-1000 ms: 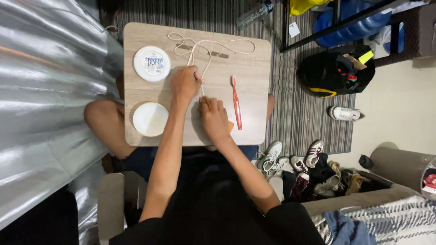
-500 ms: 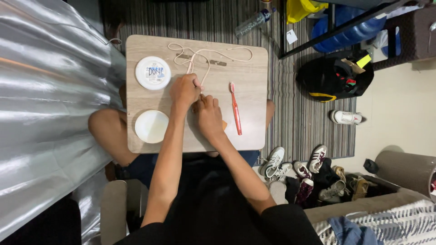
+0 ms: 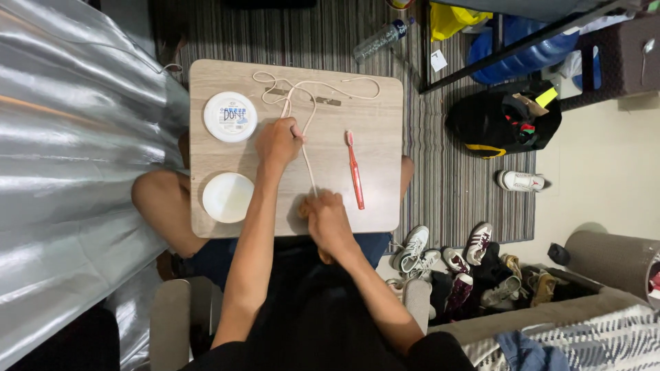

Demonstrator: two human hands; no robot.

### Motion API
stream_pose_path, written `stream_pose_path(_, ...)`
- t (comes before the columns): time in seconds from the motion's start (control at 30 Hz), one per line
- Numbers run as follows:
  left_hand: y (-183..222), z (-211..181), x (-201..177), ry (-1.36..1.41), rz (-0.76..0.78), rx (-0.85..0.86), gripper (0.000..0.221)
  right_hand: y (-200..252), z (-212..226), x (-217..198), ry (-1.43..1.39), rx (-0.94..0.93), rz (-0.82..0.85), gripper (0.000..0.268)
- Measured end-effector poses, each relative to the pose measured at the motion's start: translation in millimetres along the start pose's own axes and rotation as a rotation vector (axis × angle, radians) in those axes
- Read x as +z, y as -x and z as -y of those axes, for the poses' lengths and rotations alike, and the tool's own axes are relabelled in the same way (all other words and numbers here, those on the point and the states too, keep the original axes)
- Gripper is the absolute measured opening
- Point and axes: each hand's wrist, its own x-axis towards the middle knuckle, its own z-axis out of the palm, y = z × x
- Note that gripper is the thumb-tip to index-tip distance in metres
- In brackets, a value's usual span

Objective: Applying adhesive or cleaner to a shoe component using a small brush on a repair bench

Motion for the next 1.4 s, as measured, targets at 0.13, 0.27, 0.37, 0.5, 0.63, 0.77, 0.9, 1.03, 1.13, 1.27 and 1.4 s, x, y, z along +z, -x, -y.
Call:
stream_pose_path(0.13,0,0,0,-0.001,0.003,-0.003,0.004,-37,-15,16,-0.003,0.043,-0.277,0.044)
stream_pose_path(0.27,-4,4,7,0.002,-0.008,-0.003,0.005,-56,2,13,0.198,0.069,-0.145,0.057)
stream_pose_path(0.37,-5,4,7,0.011,-0.017,0.0,0.004,-57,13,7,0.27,0.125,-0.046,0.057)
stream_pose_path(0.5,-1,2,3,0.022,-0.03,0.012,0.004,-47,4,17,0.261,0.068,-0.149,0.041)
stream_pose_path(0.63,1,0,2,0.015,-0.019,0.004,0.005,-21,-10,27,0.295,0.023,-0.198,0.037)
stream_pose_path(0.77,1,2,3,0.009,-0.028,0.035,0.006,5,-19,26,0.203,0.004,-0.181,0.024)
stream_pose_path(0.9,0,2,4,-0.003,-0.04,0.049,0.005,-6,-25,10,-0.013,-0.037,-0.18,0.031)
stream_pose_path(1.03,-2,5,8,-0.003,-0.06,0.032,0.007,-51,-27,-2,0.001,-0.061,-0.265,0.033)
stream_pose_path(1.13,-1,5,8,0.008,-0.069,0.041,0.006,-76,-35,12,0.085,-0.13,-0.291,0.035)
stream_pose_path(1.27,-3,6,9,0.021,-0.064,0.037,0.005,-67,-22,7,0.241,-0.133,-0.231,0.033)
stream_pose_path(1.4,-4,4,8,-0.017,-0.039,0.039,0.005,-46,-15,2,0.355,-0.112,-0.152,0.034)
